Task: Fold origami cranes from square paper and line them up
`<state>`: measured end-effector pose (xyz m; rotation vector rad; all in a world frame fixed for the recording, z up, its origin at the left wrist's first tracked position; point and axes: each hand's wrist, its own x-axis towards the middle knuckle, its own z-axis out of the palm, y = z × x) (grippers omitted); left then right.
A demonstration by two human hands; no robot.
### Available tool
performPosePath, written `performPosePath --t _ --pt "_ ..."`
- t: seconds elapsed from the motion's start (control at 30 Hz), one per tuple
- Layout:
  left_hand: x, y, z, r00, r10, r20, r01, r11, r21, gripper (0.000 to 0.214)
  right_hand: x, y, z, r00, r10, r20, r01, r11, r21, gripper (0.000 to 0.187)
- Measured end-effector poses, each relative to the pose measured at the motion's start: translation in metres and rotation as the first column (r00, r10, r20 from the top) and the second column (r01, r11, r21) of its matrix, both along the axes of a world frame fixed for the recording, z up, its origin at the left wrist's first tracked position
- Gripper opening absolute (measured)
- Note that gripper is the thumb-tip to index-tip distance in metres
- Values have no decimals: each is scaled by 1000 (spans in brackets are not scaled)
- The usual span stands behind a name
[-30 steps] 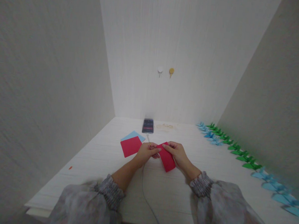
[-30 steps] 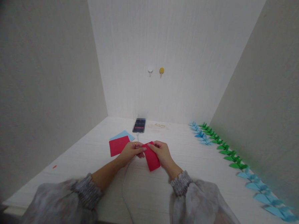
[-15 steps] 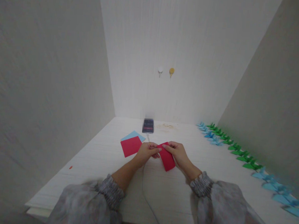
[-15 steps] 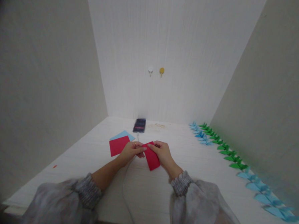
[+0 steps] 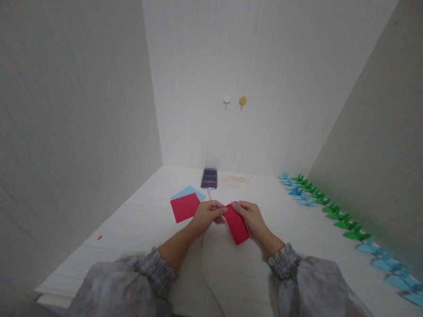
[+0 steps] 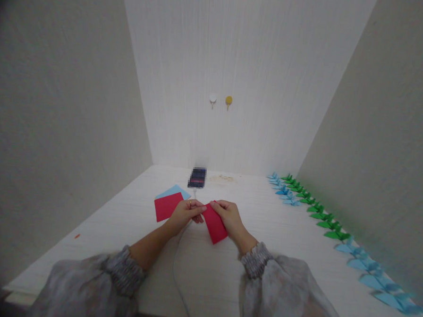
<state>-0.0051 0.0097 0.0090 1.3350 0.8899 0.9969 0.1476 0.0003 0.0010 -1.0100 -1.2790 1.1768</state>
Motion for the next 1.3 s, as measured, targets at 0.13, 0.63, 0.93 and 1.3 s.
performPosePath --t 0.13,0.63,0.93,1.3 --pt "0 -1 1 1000 -28 1 28 1000 -6 25 0 -2 4 998 -26 58 25 1000 16 29" --pt "0 -1 -3 997 -39 -61 43 998 53 25 0 -2 6 974 68 214 -69 998 -1 33" --pt "-1 2 -1 1000 23 -8 -23 999 37 25 2 -3 5 986 65 155 -70 997 25 29" --pt "1 1 -2 999 47 -18 -46 996 71 28 2 -2 5 963 117 245 -133 990 49 29"
